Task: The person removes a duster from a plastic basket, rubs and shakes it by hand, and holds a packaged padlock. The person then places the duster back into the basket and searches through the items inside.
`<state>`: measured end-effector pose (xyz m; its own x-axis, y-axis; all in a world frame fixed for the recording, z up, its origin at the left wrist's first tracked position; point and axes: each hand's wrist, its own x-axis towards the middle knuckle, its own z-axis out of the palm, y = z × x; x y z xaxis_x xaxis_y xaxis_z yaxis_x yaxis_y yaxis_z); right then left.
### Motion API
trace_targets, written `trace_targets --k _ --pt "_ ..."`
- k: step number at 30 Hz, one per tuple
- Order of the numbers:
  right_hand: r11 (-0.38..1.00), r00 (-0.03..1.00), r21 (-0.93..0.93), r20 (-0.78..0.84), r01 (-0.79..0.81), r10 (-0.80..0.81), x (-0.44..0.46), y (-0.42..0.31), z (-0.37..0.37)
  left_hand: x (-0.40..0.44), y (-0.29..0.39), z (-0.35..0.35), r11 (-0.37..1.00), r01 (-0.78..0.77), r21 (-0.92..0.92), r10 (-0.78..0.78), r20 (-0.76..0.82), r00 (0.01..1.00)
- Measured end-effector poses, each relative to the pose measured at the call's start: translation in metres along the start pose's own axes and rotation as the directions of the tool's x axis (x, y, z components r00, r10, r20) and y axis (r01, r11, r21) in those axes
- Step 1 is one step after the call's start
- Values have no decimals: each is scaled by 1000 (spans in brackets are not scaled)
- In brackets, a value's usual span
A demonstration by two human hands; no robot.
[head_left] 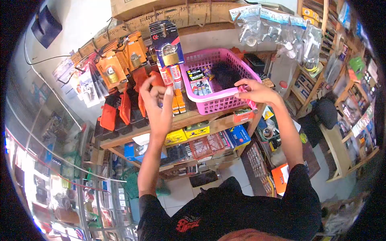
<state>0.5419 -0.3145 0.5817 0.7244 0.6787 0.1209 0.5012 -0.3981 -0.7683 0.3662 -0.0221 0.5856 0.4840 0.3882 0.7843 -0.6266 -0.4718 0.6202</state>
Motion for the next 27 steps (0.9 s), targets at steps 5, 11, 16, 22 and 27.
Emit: trace_targets --k 5,11,16,22,27 --pt "906 999 424 -49 12 10 6 -25 -22 -24 -9 2 989 150 -9 -146 193 970" --pt "962 994 253 -1 105 -108 21 -70 6 -27 -32 19 984 83 155 -129 317 940" --pt "954 931 68 206 293 -301 78 -33 44 -15 -55 37 863 -329 382 97 515 852" --pt "946 965 -274 240 174 -108 144 -19 -23 -18 -68 60 776 -428 462 39 644 764" --pt "755 910 -652 268 -70 316 238 54 -44 -29 -69 78 772 -363 521 57 513 857"
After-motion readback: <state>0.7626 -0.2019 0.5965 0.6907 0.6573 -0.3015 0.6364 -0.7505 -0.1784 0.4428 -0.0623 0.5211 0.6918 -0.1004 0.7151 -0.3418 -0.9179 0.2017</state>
